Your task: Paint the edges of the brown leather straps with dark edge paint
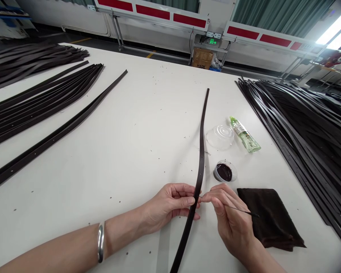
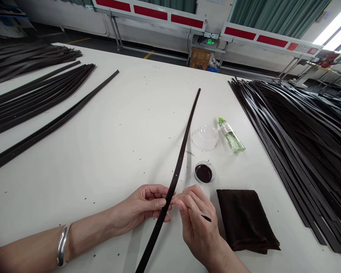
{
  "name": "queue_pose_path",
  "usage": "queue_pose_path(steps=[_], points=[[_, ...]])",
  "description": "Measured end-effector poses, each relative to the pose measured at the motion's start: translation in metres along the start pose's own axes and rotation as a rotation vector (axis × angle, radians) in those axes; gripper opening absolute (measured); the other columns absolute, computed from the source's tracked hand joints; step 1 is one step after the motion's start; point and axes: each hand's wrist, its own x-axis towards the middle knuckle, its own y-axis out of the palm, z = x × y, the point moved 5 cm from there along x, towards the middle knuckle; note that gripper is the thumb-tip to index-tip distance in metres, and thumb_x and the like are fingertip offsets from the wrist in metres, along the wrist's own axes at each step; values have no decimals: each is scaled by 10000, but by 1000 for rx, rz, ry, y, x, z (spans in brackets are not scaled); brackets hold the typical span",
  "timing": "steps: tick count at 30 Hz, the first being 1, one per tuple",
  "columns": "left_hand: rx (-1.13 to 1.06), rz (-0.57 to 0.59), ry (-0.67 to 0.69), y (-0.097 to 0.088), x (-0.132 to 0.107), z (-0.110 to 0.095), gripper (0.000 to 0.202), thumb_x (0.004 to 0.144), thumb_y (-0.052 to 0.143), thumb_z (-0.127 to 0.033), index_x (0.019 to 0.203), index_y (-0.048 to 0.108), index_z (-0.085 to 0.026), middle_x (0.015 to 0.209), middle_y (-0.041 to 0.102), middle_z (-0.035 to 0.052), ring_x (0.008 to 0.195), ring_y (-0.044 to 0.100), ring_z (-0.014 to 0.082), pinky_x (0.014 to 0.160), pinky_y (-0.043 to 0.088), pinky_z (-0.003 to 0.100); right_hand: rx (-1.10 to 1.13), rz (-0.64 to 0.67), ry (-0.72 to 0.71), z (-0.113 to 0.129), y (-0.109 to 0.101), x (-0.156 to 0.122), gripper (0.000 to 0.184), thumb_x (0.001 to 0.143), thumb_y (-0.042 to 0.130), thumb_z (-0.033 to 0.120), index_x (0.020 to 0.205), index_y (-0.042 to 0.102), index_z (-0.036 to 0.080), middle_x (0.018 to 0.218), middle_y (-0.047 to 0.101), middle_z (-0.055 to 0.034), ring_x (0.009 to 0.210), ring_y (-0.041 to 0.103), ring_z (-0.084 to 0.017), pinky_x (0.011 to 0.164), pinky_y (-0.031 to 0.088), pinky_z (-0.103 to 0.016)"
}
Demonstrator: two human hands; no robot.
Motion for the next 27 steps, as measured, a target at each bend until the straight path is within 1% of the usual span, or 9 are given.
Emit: queue_pose_path(steps=[5, 9, 10, 13, 15, 17, 19, 23, 27], points=[[15, 0, 11, 0, 0, 0, 206, 777, 769, -236, 965, 732, -160, 878, 649, 54, 842, 581, 175, 788, 561, 375, -11, 4, -11, 2, 0, -1, 297, 931, 389, -11, 1043, 593, 174, 802, 660, -53, 754, 603, -194, 678, 481, -351], [-5, -9, 1, -1, 0, 2, 223, 773, 776, -237, 973, 726, -150, 866, 668, 64, 853, 600, 184, 797, 560, 377, 36, -6, 67, -1, -3, -6, 283, 961, 379, 39, 1014, 619, 178, 802, 671, -43, 734, 628, -177, 663, 499, -330], [-12, -16, -3, -2, 0, 2, 227, 770, 780, -238, 971, 724, -148, 880, 675, 70, 860, 608, 188, 798, 561, 379, 63, -42, 99, -2, -6, -9, 292, 975, 363, 55, 1010, 625, 181, 809, 675, -39, 724, 639, -167, 666, 511, -321], [-37, -42, -14, -5, 0, 4, 231, 767, 785, -231, 973, 722, -147, 937, 683, 84, 872, 616, 185, 811, 568, 384, 88, -225, 239, -11, -15, -17, 319, 1015, 321, 116, 996, 631, 187, 867, 686, -40, 746, 677, -151, 723, 556, -310], [-45, -46, -24, -6, 0, 4, 232, 770, 783, -223, 981, 724, -149, 927, 681, 76, 858, 614, 170, 817, 571, 379, 61, -260, 360, -18, -13, -19, 257, 1023, 368, 183, 991, 624, 191, 953, 685, -56, 848, 688, -172, 782, 569, -328], [-45, -42, -29, -6, 0, 4, 240, 768, 785, -227, 988, 729, -151, 906, 678, 67, 849, 618, 164, 816, 571, 362, 82, -219, 464, -25, -6, -19, 141, 997, 477, 251, 982, 606, 195, 1014, 673, -70, 937, 674, -198, 810, 574, -340], [-42, -35, -25, -5, -1, 3, 254, 757, 794, -229, 992, 734, -154, 899, 680, 65, 838, 623, 162, 798, 570, 342, 176, -200, 529, -30, 2, -17, 92, 946, 587, 290, 940, 579, 198, 973, 664, -64, 924, 671, -203, 793, 582, -327], [-30, 3, -19, -3, -1, 4, 221, 768, 785, -243, 960, 735, -143, 858, 689, 64, 788, 632, 152, 756, 566, 319, 364, -245, 608, -37, 8, -14, 209, 847, 723, 285, 854, 532, 199, 835, 607, -10, 784, 667, -163, 696, 590, -265], [-36, 70, -89, 0, -2, 10, 212, 766, 784, -271, 928, 740, -143, 876, 711, 74, 772, 648, 155, 768, 558, 330, 402, -320, 665, -46, -3, -11, 259, 809, 763, 295, 873, 534, 195, 850, 611, -21, 800, 668, -178, 675, 589, -272]])
